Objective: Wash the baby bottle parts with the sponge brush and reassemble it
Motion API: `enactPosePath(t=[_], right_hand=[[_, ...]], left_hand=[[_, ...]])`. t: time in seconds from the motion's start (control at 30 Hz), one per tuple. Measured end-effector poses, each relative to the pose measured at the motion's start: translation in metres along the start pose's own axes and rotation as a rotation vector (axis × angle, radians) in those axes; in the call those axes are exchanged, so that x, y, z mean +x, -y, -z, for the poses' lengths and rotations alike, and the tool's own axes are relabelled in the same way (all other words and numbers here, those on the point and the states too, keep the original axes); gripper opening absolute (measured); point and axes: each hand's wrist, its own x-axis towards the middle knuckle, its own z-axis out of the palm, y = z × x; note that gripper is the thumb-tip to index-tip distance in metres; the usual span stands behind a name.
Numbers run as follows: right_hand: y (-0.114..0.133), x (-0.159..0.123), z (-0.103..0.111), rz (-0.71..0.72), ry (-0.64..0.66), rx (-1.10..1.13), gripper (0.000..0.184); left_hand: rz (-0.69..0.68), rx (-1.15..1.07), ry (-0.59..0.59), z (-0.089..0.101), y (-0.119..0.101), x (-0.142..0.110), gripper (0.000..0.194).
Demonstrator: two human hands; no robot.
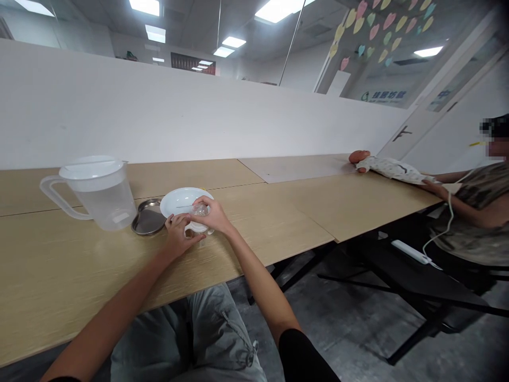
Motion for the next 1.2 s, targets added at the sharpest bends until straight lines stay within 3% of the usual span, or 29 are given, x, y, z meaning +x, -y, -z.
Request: enactPosePath(t=[0.5,0.97,1.2], right_hand=[[0.000,0.007,-0.004,-0.133,0.057,0.124,0.035],[0.029,0.005,0.014,-0.001,0.088,-0.369,0.037],[0.048,-0.009,0.013,0.046,-0.063,-0.357,0.040]], left_hand=[[-0.045,0.069,-0.003,0.002,-0.002,0.000,0.052],[-0.026,0.021,0.012,0.004,-0.004,0.000,0.046],[-0.043,0.049,0.042,0.006,-0.002,0.000,0.047]])
